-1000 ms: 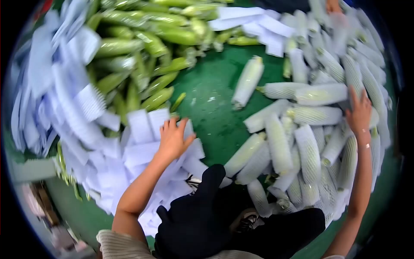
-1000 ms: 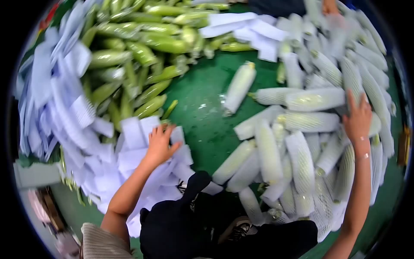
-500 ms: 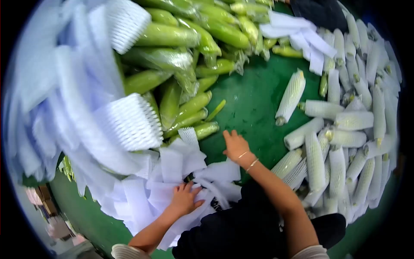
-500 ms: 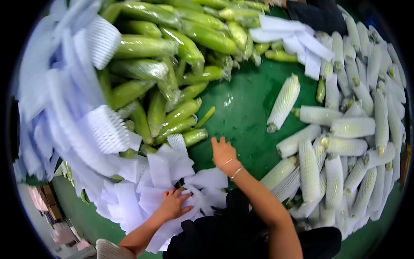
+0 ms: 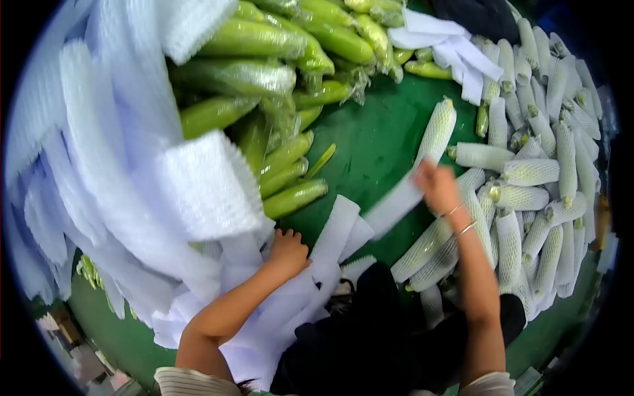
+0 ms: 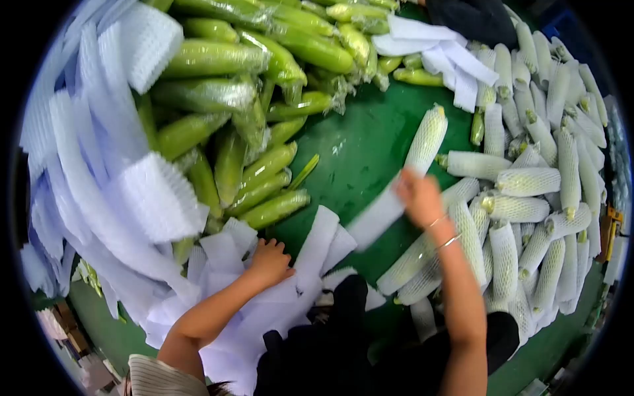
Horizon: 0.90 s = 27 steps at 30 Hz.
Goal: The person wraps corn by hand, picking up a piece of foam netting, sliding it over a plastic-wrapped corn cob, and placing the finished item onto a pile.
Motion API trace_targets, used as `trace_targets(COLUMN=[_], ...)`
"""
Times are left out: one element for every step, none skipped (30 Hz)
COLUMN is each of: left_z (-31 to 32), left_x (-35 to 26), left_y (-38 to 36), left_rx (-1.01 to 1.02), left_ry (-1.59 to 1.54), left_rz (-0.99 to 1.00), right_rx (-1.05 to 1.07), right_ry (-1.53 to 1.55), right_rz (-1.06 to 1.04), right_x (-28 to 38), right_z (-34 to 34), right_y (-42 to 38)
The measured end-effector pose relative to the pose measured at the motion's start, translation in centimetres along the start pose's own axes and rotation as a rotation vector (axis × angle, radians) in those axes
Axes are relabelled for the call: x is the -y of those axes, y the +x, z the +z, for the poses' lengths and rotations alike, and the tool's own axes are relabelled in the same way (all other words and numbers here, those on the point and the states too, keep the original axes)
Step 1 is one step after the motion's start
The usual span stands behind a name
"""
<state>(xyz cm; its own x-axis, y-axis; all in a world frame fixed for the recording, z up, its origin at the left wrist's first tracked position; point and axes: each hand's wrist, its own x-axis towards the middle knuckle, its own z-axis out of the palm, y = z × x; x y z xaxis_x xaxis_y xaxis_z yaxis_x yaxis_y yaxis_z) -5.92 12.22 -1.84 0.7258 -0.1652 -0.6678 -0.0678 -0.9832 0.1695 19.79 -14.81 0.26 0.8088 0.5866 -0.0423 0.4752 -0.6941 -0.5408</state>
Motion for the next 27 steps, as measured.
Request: trace_targets(left_z=[1.1,1.8,2.0,2.2,2.3,0.9,-0.2,-1.0,-1.9,-4.6,-7.2,-7.4,-7.0,-6.8,-7.0,-7.6,-8.4,-9.9,-9.8,-9.1,-7.7,-7.3,-6.5,-7.9,-9.4,-10.6,-9.3], left_x=[-0.9,-2.0,-2.7,-2.7,-2.2,-1.6,-1.1,-0.9,-0.8,-1.1,-1.4,-1.2,-1.0,-0.8,-0.6,-0.5,-0.3,0.1,1.1,2.3,3.6,4.7,4.7,3.2,1.9,0.8,1.1], left_y=[-1.2,-2.1,-2.5,-2.0,-1.7,-1.4,-0.9,0.1,1.2,1.3,1.3,1.9,2.4,3.1,4.3,5.8,7.5,9.3,10.9,12.4,13.6,13.4,13.3,11.2,9.4,8.6,8.1], left_rx=[0.027,0.105,0.159,0.279,0.261,0.085,-0.095,-0.474,-0.869,-0.89,-0.905,-0.906,-0.816,-0.717,-0.689,-0.739,-0.783,-0.886,-0.874,-1.095,-1.173,-1.089,-1.088,-0.883,-0.669,-0.454,-0.451], left_ry=[-0.014,-0.008,0.002,-0.05,-0.046,-0.501,-0.957,-1.138,-1.294,-1.506,-1.715,-1.701,-1.7,-1.693,-1.675,-1.999,-2.328,-2.456,-2.454,-1.667,-0.87,-0.246,-0.247,-0.238,-0.228,-0.389,-0.39], left_rz=[-0.003,0.042,0.077,0.083,0.068,0.006,-0.052,-0.121,-0.197,-0.188,-0.168,-0.182,-0.218,-0.247,-0.245,-0.153,-0.047,-0.073,-0.072,-0.158,-0.21,-0.148,-0.145,-0.263,-0.377,-0.549,-0.551], right_rx=[-0.009,-0.03,-0.062,-0.06,-0.037,-0.013,0.224,0.231,0.341,0.455,0.519,0.45,0.443,0.115,-0.208,-0.279,-0.234,-0.195,-0.144,-0.09,-0.091,-0.035,0.013,-0.023,0.012,-0.002,-0.018], right_ry=[0.093,0.343,0.586,0.585,0.885,1.186,1.439,1.444,1.564,1.686,1.853,2.086,2.109,2.006,1.862,1.77,1.959,2.113,2.265,2.271,2.271,1.807,1.346,1.32,1.315,1.407,1.5], right_rz=[0.026,0.039,0.033,0.004,0.124,0.257,0.084,0.075,0.093,0.114,0.184,0.146,0.155,0.324,0.486,0.731,0.691,0.765,0.841,0.845,0.848,0.794,0.72,0.699,0.731,0.856,0.973], right_x=[1.6,2.6,3.1,4.5,6.1,7.5,6.4,7.2,9.3,11.0,12.0,12.3,12.4,12.6,12.7,13.2,13.1,12.2,11.5,11.2,10.7,10.2,9.7,11.1,11.8,12.4,13.1], right_z=[-3.4,-5.6,-6.9,-7.0,-6.1,-5.1,-0.7,3.2,7.1,10.6,13.2,15.7,17.8,19.5,20.4,19.1,17.1,16.3,15.7,15.3,16.1,17.4,18.6,18.2,19.7,20.7,21.3], right_y=[1.9,3.3,4.5,4.9,4.9,4.8,4.9,4.4,3.0,1.7,1.2,0.5,0.2,0.0,0.0,1.3,2.1,3.3,4.2,4.5,4.1,3.3,2.3,0.8,-0.4,-1.3,-1.7])
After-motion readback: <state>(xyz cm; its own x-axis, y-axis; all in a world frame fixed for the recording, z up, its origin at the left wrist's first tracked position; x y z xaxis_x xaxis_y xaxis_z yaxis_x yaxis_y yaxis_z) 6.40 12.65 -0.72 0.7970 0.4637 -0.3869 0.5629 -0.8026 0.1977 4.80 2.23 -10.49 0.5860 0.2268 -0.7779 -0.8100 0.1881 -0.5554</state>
